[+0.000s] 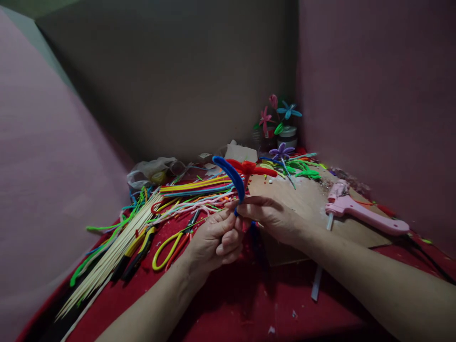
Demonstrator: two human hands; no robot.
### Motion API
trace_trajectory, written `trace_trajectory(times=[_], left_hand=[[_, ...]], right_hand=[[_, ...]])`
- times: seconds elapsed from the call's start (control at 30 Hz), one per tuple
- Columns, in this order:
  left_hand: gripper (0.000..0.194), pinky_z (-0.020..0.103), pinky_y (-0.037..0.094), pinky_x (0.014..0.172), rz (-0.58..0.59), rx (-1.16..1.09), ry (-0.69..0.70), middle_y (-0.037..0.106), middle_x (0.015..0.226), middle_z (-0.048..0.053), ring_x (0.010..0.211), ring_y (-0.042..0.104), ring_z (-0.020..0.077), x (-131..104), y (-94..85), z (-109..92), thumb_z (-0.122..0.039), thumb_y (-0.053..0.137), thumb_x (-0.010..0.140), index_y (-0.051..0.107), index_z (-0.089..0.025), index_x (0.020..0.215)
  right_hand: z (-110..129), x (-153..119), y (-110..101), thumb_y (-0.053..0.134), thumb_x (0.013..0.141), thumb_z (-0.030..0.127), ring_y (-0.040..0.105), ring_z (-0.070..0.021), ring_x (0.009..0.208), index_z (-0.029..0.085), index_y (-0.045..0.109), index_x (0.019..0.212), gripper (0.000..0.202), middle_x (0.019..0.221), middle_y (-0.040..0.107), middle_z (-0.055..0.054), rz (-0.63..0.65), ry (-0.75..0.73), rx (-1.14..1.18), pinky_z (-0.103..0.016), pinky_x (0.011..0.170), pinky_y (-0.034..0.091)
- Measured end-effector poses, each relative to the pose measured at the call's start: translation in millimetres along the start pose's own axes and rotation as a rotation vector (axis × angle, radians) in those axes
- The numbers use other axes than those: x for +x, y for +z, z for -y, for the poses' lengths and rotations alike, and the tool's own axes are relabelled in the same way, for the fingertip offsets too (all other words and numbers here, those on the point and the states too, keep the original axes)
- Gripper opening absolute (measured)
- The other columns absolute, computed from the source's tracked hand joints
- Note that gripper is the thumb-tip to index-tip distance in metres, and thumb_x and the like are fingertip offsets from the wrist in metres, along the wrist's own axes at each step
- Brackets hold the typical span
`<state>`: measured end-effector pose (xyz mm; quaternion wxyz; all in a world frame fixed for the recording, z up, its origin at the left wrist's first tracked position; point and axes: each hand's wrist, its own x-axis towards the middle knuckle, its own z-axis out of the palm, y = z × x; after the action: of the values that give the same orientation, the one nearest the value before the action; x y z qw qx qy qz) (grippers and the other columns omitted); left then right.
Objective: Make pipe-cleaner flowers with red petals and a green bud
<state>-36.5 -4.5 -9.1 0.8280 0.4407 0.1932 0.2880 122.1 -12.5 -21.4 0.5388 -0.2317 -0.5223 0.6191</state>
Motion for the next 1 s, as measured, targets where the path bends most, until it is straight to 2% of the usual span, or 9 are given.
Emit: trace_trajectory(times=[0.1, 0.17, 0.23, 0.37, 0.43, 0.47, 0.67, 0.83, 1.0], left_hand=[[0.016, 0.012, 0.027, 0.027, 0.036, 0.011, -0.016, 0.029, 0.039, -0.011, 0.028, 0.013, 0.001, 0, 1.3, 0, -0.028, 0.059, 0.08, 0.057, -0.014, 0.072], [0.02, 0.013, 0.027, 0.028, -0.015, 0.125, 0.01, 0.031, 0.039, -0.011, 0.028, 0.016, 0.0019, 0, 3.9, 0, -0.034, 0.058, 0.08, 0.056, -0.015, 0.072], [0.023, 0.014, 0.028, 0.032, -0.158, 0.374, 0.086, 0.039, 0.042, -0.008, 0.031, 0.025, 0.0033, 0, 6.9, 1, -0.037, 0.056, 0.081, 0.055, -0.016, 0.072], [0.017, 0.017, 0.031, 0.044, -0.483, 1.039, 0.359, 0.048, 0.052, -0.004, 0.044, 0.039, 0.0056, -1, 8.5, 7, -0.029, 0.055, 0.081, 0.056, -0.016, 0.069], [0.016, 0.018, 0.031, 0.047, -0.536, 1.206, 0.442, 0.046, 0.052, -0.004, 0.046, 0.038, 0.0058, -2, 7.2, 10, -0.025, 0.055, 0.08, 0.055, -0.016, 0.066], [0.018, 0.018, 0.03, 0.047, -0.536, 1.214, 0.44, 0.045, 0.051, -0.004, 0.045, 0.037, 0.0058, -1, 6.8, 10, -0.024, 0.054, 0.08, 0.054, -0.016, 0.064], [0.021, 0.017, 0.026, 0.036, -0.393, 0.733, 0.186, 0.044, 0.047, -0.006, 0.035, 0.034, 0.0042, 1, 9.7, 0, -0.032, 0.052, 0.082, 0.054, -0.016, 0.07], [0.019, 0.014, 0.026, 0.032, -0.284, 0.385, 0.114, 0.043, 0.045, -0.008, 0.031, 0.029, 0.0026, 0, 8.2, -3, -0.029, 0.057, 0.081, 0.052, -0.016, 0.069], [0.017, 0.011, 0.024, 0.03, -0.188, 0.185, 0.058, 0.04, 0.042, -0.008, 0.03, 0.023, 0.0013, 0, 4.5, -3, -0.024, 0.055, 0.082, 0.054, -0.014, 0.069]], right_hand=[[0, -1, 3, 0.066, 0.073, 0.039, 0.054, -0.0145, 0.072, 0.02, 0.073, 0.086, 0.023, 0.071, 0.065, 0.0, -0.037, -0.043, -0.045, -0.031, 0.076, 0.04], [1, -2, 6, 0.067, 0.072, 0.038, 0.053, -0.0134, 0.069, 0.02, 0.073, 0.08, 0.021, 0.068, 0.063, 0.001, -0.105, -0.063, -0.05, -0.031, 0.074, 0.039], [3, -3, 10, 0.066, 0.072, 0.038, 0.052, -0.0128, 0.067, 0.019, 0.073, 0.075, 0.02, 0.064, 0.061, 0.002, -0.169, -0.077, -0.055, -0.03, 0.073, 0.04], [3, -4, 17, 0.067, 0.071, 0.036, 0.053, -0.0127, 0.067, 0.019, 0.072, 0.071, 0.018, 0.064, 0.062, 0.002, -0.242, -0.08, -0.058, -0.029, 0.073, 0.04], [3, -4, 18, 0.067, 0.071, 0.037, 0.054, -0.0129, 0.067, 0.019, 0.071, 0.07, 0.018, 0.066, 0.063, 0.002, -0.248, -0.072, -0.08, -0.029, 0.072, 0.041], [2, -4, 18, 0.067, 0.071, 0.037, 0.055, -0.0132, 0.067, 0.019, 0.071, 0.069, 0.019, 0.066, 0.064, 0.001, -0.244, -0.068, -0.101, -0.029, 0.073, 0.041], [5, -3, 18, 0.06, 0.075, 0.044, 0.058, -0.0153, 0.066, 0.017, 0.071, 0.076, 0.03, 0.064, 0.065, -0.001, -0.106, 0.013, -0.108, -0.032, 0.071, 0.044], [5, -4, 9, 0.06, 0.077, 0.04, 0.059, -0.0172, 0.08, 0.018, 0.071, 0.089, 0.027, 0.079, 0.068, -0.002, -0.118, -0.059, -0.184, -0.033, 0.08, 0.043], [5, -1, 1, 0.061, 0.077, 0.035, 0.059, -0.0177, 0.084, 0.022, 0.072, 0.091, 0.022, 0.084, 0.069, -0.001, -0.037, -0.067, -0.195, -0.035, 0.085, 0.041]])
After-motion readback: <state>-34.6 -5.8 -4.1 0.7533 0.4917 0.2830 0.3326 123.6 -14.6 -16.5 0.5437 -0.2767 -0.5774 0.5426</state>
